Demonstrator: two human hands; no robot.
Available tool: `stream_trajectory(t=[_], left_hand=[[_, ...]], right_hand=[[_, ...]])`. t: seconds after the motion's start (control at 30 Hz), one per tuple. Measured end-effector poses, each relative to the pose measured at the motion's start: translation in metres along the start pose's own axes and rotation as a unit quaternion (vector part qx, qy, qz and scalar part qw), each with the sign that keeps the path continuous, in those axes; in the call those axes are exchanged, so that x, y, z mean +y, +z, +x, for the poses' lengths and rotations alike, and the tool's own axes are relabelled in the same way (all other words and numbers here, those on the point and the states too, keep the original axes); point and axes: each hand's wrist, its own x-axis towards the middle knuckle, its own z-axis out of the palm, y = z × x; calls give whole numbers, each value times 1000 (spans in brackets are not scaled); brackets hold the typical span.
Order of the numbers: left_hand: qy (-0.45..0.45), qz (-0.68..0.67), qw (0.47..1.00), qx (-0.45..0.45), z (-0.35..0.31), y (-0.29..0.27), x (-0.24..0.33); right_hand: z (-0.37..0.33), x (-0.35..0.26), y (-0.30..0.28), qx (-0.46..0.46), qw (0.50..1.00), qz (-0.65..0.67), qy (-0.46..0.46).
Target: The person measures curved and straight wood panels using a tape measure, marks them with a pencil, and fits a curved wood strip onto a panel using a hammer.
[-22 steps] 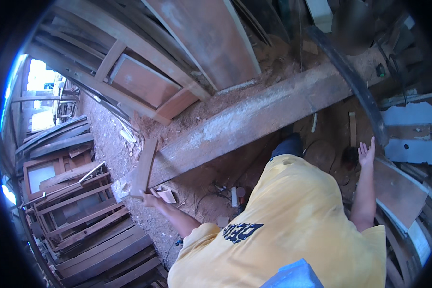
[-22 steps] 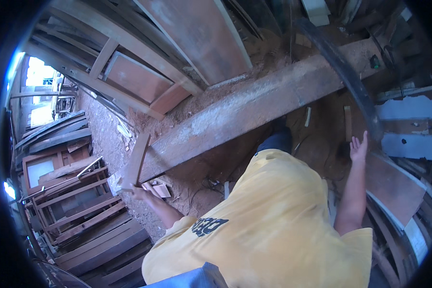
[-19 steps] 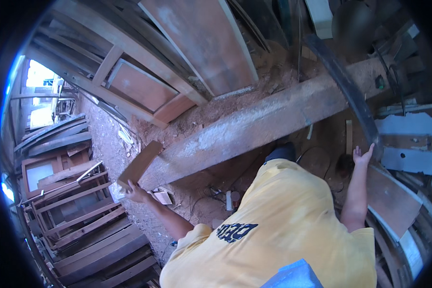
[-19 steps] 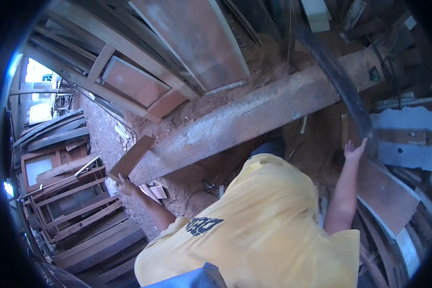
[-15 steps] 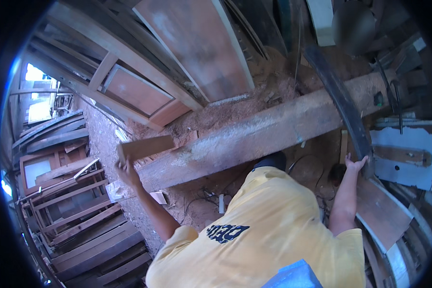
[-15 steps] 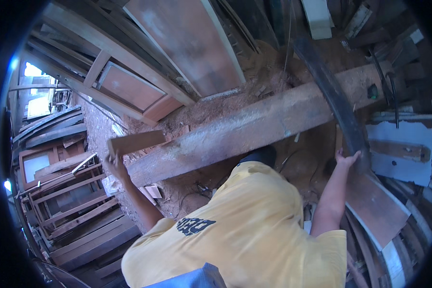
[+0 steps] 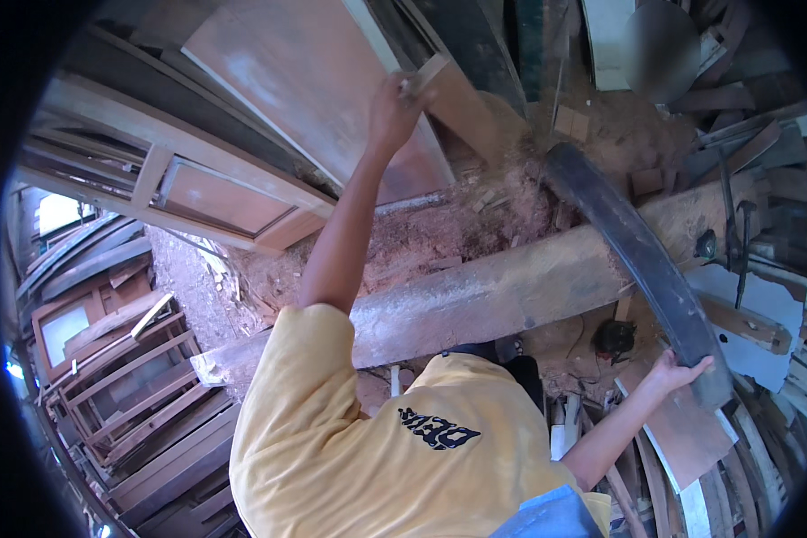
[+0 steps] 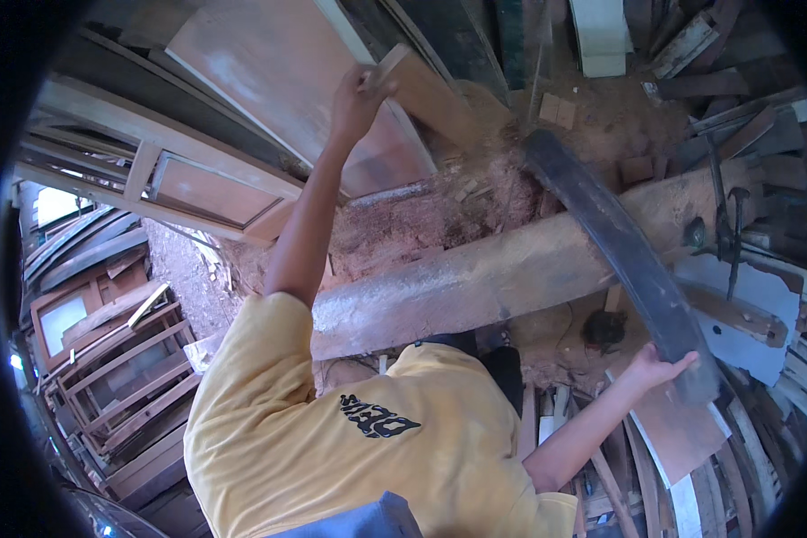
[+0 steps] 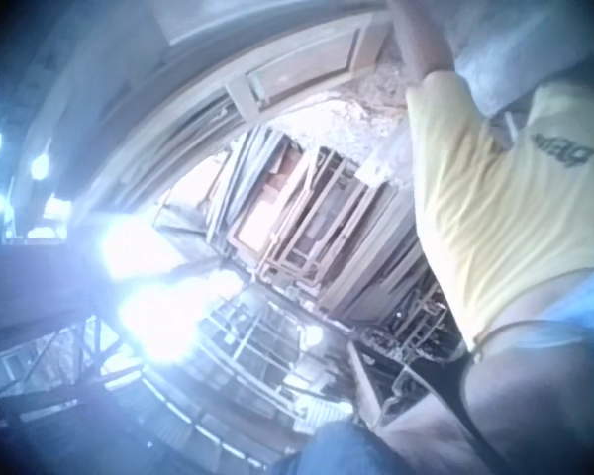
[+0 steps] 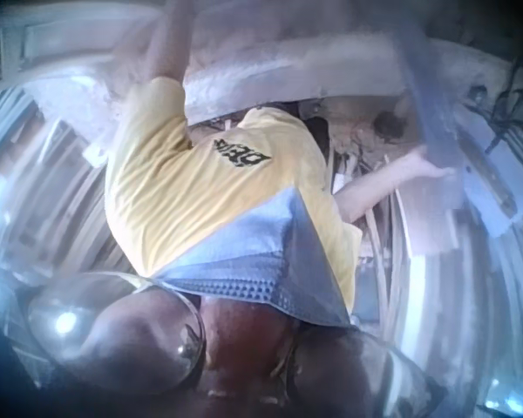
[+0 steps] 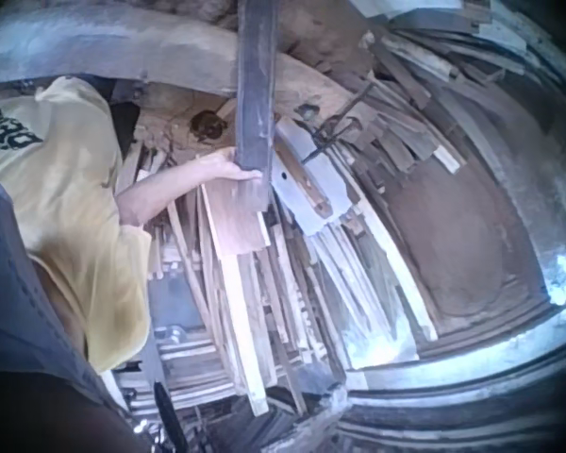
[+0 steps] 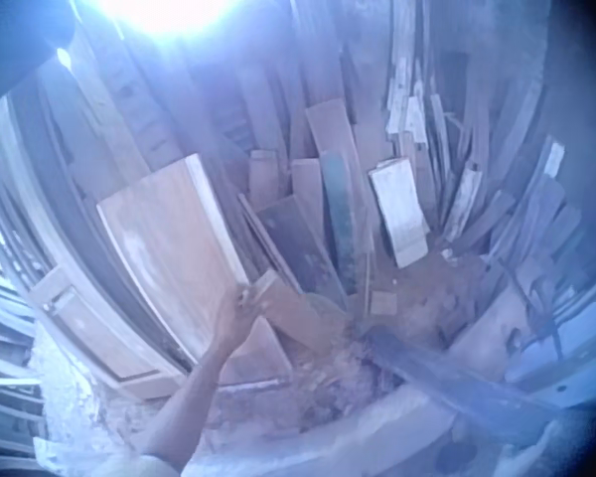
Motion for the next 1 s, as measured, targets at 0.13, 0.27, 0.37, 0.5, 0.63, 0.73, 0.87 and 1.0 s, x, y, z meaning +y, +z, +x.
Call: stream_trajectory(t=[0.13,0.27,0.37,0.5,0.63,0.73,0.87,1.0], left_hand=[[26,36,998,44,104,63,-26],[-16,-47,998,46,79,85,-7],[0,-52,997,-49,-20,67,-60],[-105,-9,991,-85,-191,35,-95],[-168,119,978,18,-343,-16,-101],[-283,87,953,58,-415,-58,-88],[-280,128,948,84,-422,-73,-83],[-247,109,959,81,-407,-58,-87]], right_hand=[[-53,-28,144,-137,988,-58,-37],[-103,-46,234,-213,960,-96,-152],[-118,-44,293,-279,956,-17,-91],[-135,-7,362,-386,909,-57,-150],[-228,36,410,-469,821,-115,-303],[-285,53,420,-416,806,-210,-365],[-241,154,464,-483,748,-277,-361],[-206,207,415,-567,711,-351,-225]])
